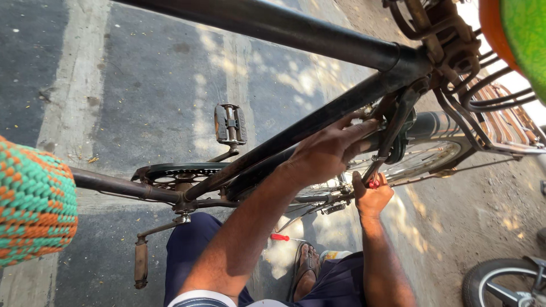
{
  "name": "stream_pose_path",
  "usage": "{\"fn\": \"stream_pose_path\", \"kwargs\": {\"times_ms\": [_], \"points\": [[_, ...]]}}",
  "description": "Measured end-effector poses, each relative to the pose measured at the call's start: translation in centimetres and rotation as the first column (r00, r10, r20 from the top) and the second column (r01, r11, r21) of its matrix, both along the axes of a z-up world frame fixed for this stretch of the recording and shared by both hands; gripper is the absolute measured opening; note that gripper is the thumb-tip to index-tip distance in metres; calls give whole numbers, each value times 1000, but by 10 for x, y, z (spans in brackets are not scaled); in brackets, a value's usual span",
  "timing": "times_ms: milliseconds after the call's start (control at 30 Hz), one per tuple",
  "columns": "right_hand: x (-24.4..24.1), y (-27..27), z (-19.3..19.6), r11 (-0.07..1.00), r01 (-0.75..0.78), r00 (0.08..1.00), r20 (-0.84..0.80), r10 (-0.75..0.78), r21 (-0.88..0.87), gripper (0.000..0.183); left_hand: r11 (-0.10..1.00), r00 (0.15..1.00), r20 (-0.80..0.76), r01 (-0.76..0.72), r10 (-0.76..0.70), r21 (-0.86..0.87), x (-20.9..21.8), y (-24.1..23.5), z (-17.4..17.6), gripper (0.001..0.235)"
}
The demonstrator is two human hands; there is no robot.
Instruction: The person is repairing a bicycle by adjusting the rear brake and wheel components. They use a screwdriver to tighten bolts and manipulate the brake cable and wheel assembly.
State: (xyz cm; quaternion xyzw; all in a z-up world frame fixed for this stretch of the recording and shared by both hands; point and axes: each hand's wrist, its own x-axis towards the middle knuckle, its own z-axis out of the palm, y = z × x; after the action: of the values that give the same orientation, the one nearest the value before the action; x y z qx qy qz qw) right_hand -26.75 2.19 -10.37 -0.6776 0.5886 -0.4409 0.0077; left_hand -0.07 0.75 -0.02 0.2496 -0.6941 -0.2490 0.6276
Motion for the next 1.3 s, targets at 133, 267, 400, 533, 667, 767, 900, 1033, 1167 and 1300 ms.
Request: {"fn": "stream_pose_path", "kwargs": {"times_ms": [133,267,400,533,667,767,900,1033,1167,1300], "points": [[-3,-1,-3,999,22,999,49,-24,35,37,956,979,-67,205,-195,210,-1,-26,-11,35],[2,-5,-3,999,1,992,128,-6,35,34,977,999,-31,0,7,215,10,-19,-7,32],[-1,-1,-3,997,57,997,41,-59,51,34,903,997,52,-74,57,424,22,-22,9,28],[-12,-2,-10,1000,12,999,52,-13,20,39,873,991,-107,-16,78,487,20,-24,10,24],[-8,-2,-11,1000,22,996,84,-22,4,42,933,976,-69,-174,206,316,17,-18,11,21],[-6,-5,-7,996,86,994,67,-88,35,39,907,907,63,-411,417,-88,14,-7,4,17],[-3,-1,-2,999,37,997,66,-39,23,38,913,909,104,-408,403,21,-2,14,5,20],[-1,-2,-2,998,49,992,117,-53,40,39,818,810,120,-571,575,-67,-21,33,8,29],[-10,-6,-9,996,91,995,31,-91,14,36,826,804,217,-563,554,-22,-38,47,17,40],[-13,-4,-11,992,-18,998,-69,9,-129,21,824,806,216,-567,551,13,-51,50,26,37]]}}
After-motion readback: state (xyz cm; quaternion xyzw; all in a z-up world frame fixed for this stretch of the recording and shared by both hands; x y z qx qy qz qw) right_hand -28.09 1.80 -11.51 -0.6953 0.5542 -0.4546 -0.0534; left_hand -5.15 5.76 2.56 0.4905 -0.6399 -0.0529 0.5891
